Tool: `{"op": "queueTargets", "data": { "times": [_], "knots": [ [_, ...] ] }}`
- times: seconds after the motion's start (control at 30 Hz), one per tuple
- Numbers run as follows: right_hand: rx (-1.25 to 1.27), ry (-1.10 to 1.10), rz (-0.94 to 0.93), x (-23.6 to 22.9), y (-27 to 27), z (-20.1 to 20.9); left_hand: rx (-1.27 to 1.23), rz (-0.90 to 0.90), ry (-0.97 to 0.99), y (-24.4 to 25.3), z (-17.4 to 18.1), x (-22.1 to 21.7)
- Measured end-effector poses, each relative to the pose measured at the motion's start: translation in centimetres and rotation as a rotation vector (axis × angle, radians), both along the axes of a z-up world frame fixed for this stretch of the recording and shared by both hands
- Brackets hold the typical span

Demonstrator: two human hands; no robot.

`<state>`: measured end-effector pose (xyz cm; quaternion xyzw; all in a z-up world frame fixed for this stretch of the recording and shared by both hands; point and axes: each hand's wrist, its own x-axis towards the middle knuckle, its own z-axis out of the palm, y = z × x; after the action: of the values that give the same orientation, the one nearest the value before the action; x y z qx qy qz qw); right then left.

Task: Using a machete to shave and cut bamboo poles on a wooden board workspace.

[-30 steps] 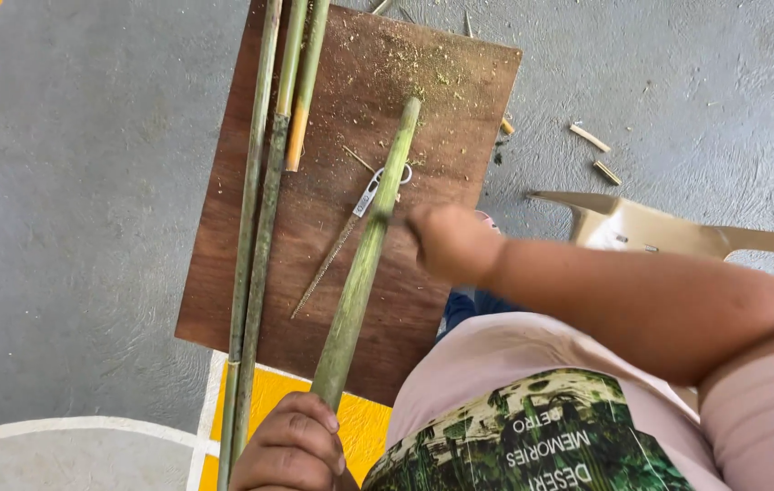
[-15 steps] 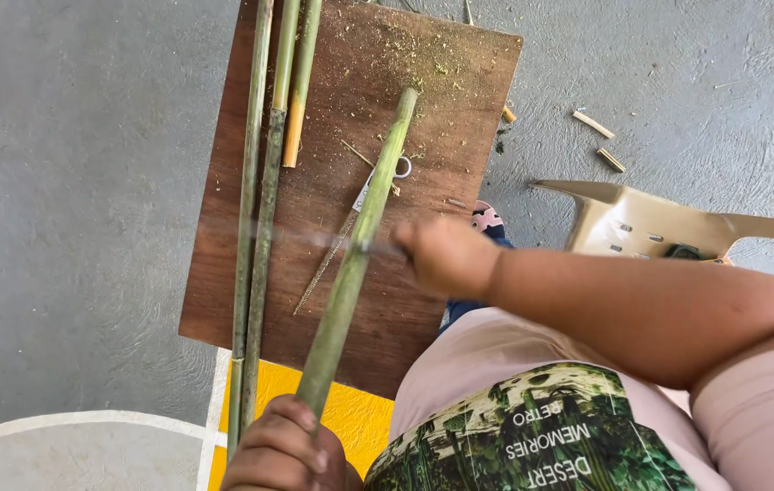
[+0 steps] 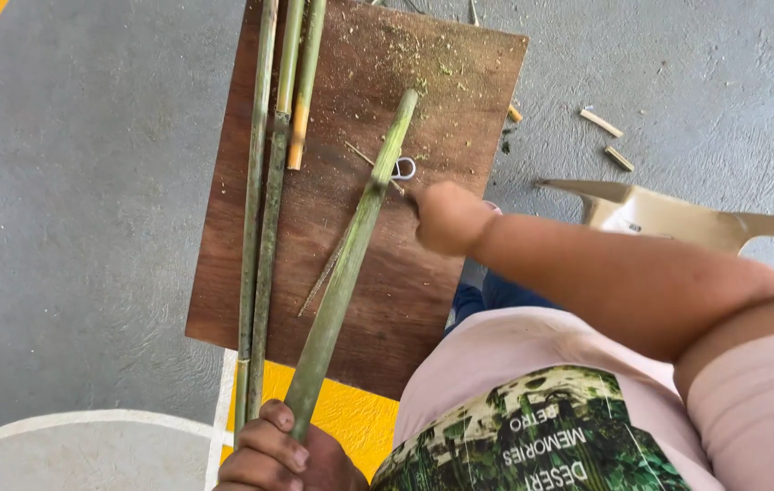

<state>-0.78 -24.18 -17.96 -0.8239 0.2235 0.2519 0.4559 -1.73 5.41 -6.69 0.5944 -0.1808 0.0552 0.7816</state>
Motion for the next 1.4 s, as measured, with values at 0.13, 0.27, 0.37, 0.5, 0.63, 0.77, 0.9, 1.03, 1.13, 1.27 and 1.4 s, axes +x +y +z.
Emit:
{"op": "queueTargets", "data": {
  "times": [0.13,0.27,0.37,0.5,0.63,0.77,0.9,1.03,1.13,1.27,1.4],
  "knots": [
    [0.029,-0.073,0.147,-0.8,1.8,4.7,0.038,0.001,-0.008,1.4,-1.1,0.4],
    [0.117,-0.148,0.248,-1.1,2.7,5.6,0.062,-0.043,-0.054,2.6,-1.9,0.2],
    [0.201,0.120,0.028,0.4,-0.3,2.8,-0.028,0.028,0.074,4.3,-4.1,0.3],
    [0.243,0.143,-0.021,-1.0,1.2,2.0,0.045,-0.044,-0.060,-0.7,0.5,0.3],
    [0.256,-0.120,0.130,-1.9,3.3,4.4,0.075,-0.009,-0.023,-2.2,2.3,0.1],
    [0.244,0.170,-0.108,0.0,0.3,-0.4,0.212,-0.139,-0.107,-0.3,1.6,0.8],
    [0.387,0.157,-0.195,-1.6,2.6,0.7,0.132,-0.043,-0.091,-0.7,1.1,0.1],
    [0.227,-0.081,0.067,-1.8,2.9,1.8,0.073,-0.169,-0.114,-2.3,2.8,1.1],
    [0.215,0.138,-0.127,0.1,-1.0,-1.1,0.713,-0.228,-0.144,-0.7,5.0,0.7],
    [0.313,0.183,-0.182,-0.7,0.5,2.1,0.263,-0.198,-0.047,1.6,0.9,0.6],
    [0.261,0.011,-0.021,-0.3,0.4,1.0,0.296,-0.354,-0.102,1.4,1.7,2.0]
  ]
}}
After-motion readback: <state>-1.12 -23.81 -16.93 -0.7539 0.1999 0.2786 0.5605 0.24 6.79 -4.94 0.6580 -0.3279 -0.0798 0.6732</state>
